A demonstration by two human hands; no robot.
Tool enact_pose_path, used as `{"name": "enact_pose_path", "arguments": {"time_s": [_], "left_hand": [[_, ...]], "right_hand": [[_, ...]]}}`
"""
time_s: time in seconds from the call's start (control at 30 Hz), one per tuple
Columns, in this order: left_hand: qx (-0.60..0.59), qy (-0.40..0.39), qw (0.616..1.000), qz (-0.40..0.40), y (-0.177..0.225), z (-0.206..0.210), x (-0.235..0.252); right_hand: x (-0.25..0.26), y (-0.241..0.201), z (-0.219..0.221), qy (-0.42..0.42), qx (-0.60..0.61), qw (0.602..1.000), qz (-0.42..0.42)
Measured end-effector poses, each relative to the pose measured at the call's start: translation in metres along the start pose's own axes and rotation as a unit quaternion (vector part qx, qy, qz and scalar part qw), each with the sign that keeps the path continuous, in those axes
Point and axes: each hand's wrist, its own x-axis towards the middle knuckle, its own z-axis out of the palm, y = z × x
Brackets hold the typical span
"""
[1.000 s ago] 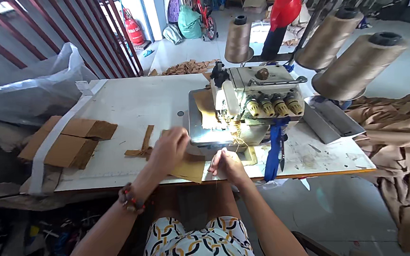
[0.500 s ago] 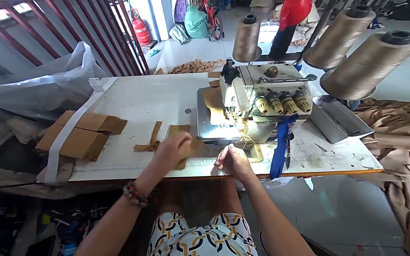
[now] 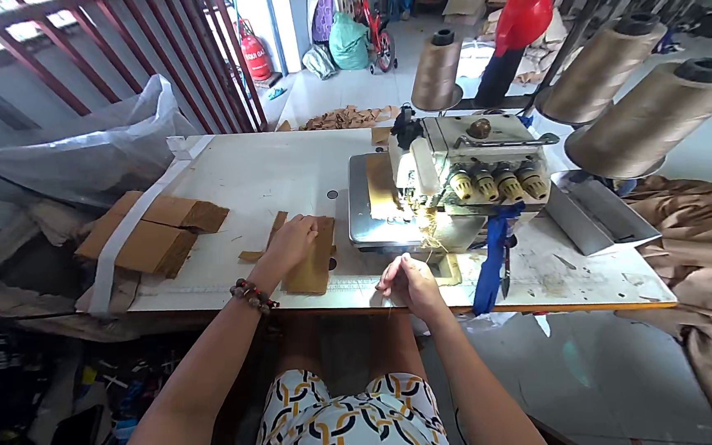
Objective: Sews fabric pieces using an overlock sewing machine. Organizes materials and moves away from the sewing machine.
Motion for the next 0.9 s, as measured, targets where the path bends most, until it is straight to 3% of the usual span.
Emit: {"name": "enact_pose_path", "arguments": {"time_s": [0.13,0.23,0.3,0.4,0.53,0.6,0.9], "left_hand": [[0.006,0.028,0.999,0.015,-0.013,0.012,0.003],[-0.044,0.163,0.982,0.079,-0.015,0.016,-0.008],[-0.050,0.212,0.967,0.134,0.012,0.008,-0.016],[-0.005,0.186,0.960,0.212,0.069,0.001,-0.027],[0.022,0.173,0.942,0.286,0.110,0.017,-0.021],[0.033,0.158,0.944,0.289,0.118,0.020,-0.022],[0.067,0.122,0.957,0.254,0.135,0.019,-0.017]], "right_hand": [[0.000,-0.001,-0.001,0.001,0.004,1.000,0.004],[0.001,-0.001,0.001,-0.002,-0.008,1.000,0.004],[0.003,-0.001,0.004,-0.009,-0.059,0.998,-0.007],[0.000,-0.003,0.015,-0.044,-0.157,0.987,0.000],[-0.012,-0.010,0.032,0.028,-0.048,0.996,0.074],[-0.016,-0.013,0.027,0.062,-0.001,0.995,0.074],[-0.015,-0.030,0.017,0.085,-0.025,0.992,0.093]]}}
